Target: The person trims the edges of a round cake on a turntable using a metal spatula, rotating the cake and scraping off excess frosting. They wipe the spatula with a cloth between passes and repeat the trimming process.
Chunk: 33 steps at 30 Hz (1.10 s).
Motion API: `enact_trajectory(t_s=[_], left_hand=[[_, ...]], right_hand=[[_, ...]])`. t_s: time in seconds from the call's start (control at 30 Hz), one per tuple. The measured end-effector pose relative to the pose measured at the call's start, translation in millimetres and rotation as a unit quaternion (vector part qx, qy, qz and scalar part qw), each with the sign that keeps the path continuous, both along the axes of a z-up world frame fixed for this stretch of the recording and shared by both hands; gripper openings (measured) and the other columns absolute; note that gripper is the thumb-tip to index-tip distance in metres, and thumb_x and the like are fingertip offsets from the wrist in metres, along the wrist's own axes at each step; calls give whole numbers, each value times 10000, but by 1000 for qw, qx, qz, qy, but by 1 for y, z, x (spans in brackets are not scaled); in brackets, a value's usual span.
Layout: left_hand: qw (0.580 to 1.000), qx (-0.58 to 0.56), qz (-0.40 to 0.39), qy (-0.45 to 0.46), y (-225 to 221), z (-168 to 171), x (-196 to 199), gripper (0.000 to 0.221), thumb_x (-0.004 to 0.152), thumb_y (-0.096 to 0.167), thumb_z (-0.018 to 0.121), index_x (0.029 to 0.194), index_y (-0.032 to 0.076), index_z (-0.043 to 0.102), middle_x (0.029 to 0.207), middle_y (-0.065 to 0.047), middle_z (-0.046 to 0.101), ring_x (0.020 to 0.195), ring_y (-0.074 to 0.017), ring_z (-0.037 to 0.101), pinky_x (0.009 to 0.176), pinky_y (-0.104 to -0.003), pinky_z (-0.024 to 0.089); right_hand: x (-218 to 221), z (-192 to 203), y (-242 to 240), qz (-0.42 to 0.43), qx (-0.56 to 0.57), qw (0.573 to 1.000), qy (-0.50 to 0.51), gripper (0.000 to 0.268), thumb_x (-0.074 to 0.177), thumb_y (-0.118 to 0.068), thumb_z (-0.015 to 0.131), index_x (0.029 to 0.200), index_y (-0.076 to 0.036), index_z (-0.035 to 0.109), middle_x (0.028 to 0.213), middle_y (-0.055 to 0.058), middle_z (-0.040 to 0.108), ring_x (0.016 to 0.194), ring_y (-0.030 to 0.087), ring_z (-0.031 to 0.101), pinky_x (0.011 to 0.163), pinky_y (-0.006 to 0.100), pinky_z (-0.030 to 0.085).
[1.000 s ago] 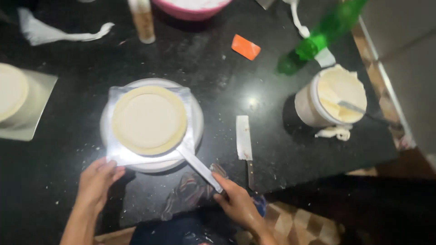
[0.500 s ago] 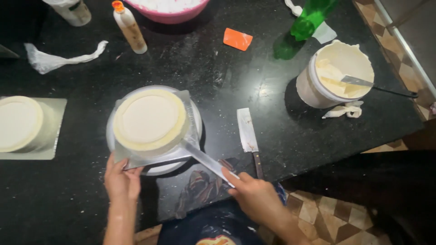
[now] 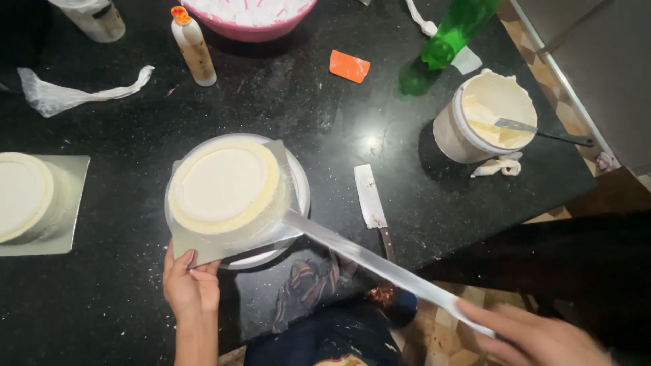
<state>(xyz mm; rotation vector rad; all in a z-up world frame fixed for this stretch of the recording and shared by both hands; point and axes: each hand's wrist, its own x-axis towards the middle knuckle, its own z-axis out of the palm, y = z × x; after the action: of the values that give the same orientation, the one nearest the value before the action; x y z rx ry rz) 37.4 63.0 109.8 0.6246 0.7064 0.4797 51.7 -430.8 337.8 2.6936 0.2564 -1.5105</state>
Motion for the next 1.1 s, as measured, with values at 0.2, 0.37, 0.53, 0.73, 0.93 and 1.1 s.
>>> enact_trajectory(t_s=[0.2,0.37,0.53,0.73,0.93,1.1], left_hand=[[998,30,-24,40,4,-17,-7,589,942,22,399,1529,49,365,1374,-204,581,1161,-365,651,951,-528,561],[993,72,-75,57,8,-26,-15,507,949,6,423,1455,-3,393,1362,-209,583,1174,-331,654,975,-482,567],[978,133,-123,107,16,-19,-19,451,949,15,461,1396,-47,450,1282,-226,616,1073,-323,693,924,-456,594],[952,189,-111,212,9,-27,-35,428,987,71,482,1397,-50,514,1135,-224,649,902,-344,697,806,-449,600],[977,117,-28,175,-30,-75,-70,424,961,101,550,1360,-21,475,1096,-166,657,929,-270,734,794,-366,623],[754,429,-383,316,-90,-73,-79,354,862,236,777,1167,84,683,884,-114,733,830,-247,758,753,-353,581]], right_hand=[[31,-41,-86,-199,7,978,-58,650,915,-372,696,1523,-405,468,1186,-57,706,1038,94,673,968,298,561],[94,-187,-84,-247,270,883,-294,534,866,-234,756,1392,-196,673,1007,105,749,848,214,677,788,354,554],[131,-268,-38,-245,218,863,-384,543,862,-207,754,1400,-218,683,1006,164,738,840,315,689,780,394,553],[87,-250,91,-133,384,800,-442,250,838,-132,729,1080,-74,739,1089,133,731,1039,322,680,919,407,537],[49,-258,162,102,511,780,-347,303,766,-147,729,1063,-94,747,1122,135,727,1106,350,637,982,461,480],[40,-263,184,76,516,808,-274,376,833,-189,734,1180,-46,705,1192,156,698,1160,363,615,1030,455,447]])
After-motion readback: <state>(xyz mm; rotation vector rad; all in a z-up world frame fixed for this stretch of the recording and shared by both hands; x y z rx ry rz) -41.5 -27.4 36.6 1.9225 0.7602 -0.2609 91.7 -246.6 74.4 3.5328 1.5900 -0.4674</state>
